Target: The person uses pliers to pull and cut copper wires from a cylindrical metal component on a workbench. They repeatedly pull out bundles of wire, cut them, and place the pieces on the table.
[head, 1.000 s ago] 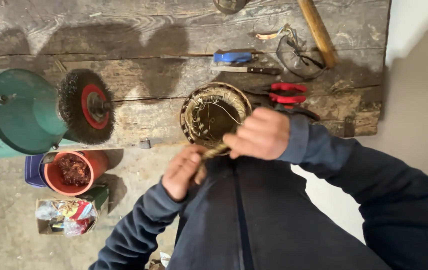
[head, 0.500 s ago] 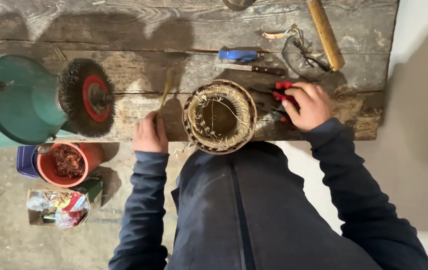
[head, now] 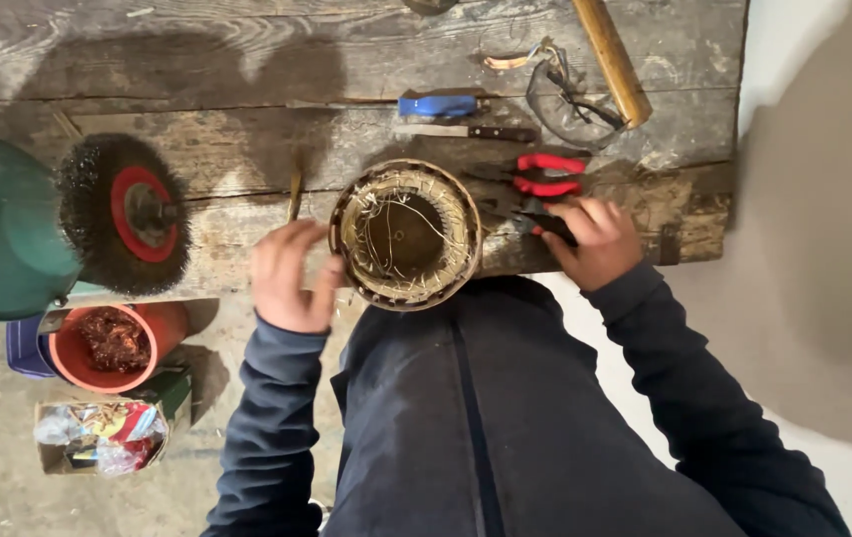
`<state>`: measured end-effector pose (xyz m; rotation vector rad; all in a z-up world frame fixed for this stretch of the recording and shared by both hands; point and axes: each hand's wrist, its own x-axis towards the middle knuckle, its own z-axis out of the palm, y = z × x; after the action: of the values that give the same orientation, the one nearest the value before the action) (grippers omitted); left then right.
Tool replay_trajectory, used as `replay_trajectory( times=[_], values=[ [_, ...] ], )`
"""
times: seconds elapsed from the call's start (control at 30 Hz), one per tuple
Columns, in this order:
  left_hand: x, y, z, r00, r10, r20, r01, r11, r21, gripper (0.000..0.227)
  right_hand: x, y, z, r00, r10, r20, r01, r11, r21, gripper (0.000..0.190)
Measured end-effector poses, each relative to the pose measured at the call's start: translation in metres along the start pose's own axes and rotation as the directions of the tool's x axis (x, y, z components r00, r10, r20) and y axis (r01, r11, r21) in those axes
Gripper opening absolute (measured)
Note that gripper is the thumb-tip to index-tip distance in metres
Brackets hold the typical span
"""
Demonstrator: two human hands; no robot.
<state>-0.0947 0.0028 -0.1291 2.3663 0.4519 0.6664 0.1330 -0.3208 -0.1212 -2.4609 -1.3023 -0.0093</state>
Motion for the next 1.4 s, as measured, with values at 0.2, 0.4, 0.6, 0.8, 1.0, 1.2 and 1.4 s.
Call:
replay_trajectory(
  times=[0.2, 0.4, 0.6, 0.8, 1.0, 1.2, 1.4],
  values=[
    [0.044, 0.065, 0.007, 0.975, 0.213, 0.072, -0.22, 0.969, 0.113, 0.036, 0.009, -0.015, -0.002, 0.997, -0.029, -0.067, 0.033, 0.997, 0.062, 0.027],
    [0.032, 0.051, -0.007, 0.985, 0.134, 0.105, -0.131, 0.991, -0.035, 0.009, 0.02, -0.033, -0.011, 0.993, -0.019, -0.115, 0.046, 0.971, 0.233, 0.021],
    [0.021, 0.036, -0.007, 0.997, -0.034, 0.071, 0.037, 0.999, -0.033, 0.007, 0.034, -0.044, -0.013, 0.994, 0.037, -0.099, -0.005, 0.95, 0.311, 0.016],
    [0.03, 0.079, 0.001, 0.999, -0.015, 0.046, 0.011, 0.996, 0.093, 0.034, 0.095, -0.023, -0.01, 0.995, -0.07, -0.069, 0.086, 0.96, 0.268, 0.013],
    [0.017, 0.095, 0.012, 0.987, 0.027, 0.156, -0.018, 0.998, -0.058, 0.04, 0.116, 0.039, 0.043, 0.994, -0.074, 0.076, 0.086, 0.983, -0.16, 0.031],
    [0.013, 0.113, 0.031, 0.955, 0.212, 0.206, -0.222, 0.975, 0.026, 0.044, 0.111, 0.044, 0.055, 0.987, -0.05, 0.152, 0.078, 0.98, -0.181, 0.027],
    [0.029, 0.128, 0.001, 0.98, 0.06, 0.188, -0.082, 0.99, 0.111, 0.054, 0.114, 0.03, 0.03, 0.98, -0.169, 0.101, 0.177, 0.981, -0.077, 0.027]
  ],
)
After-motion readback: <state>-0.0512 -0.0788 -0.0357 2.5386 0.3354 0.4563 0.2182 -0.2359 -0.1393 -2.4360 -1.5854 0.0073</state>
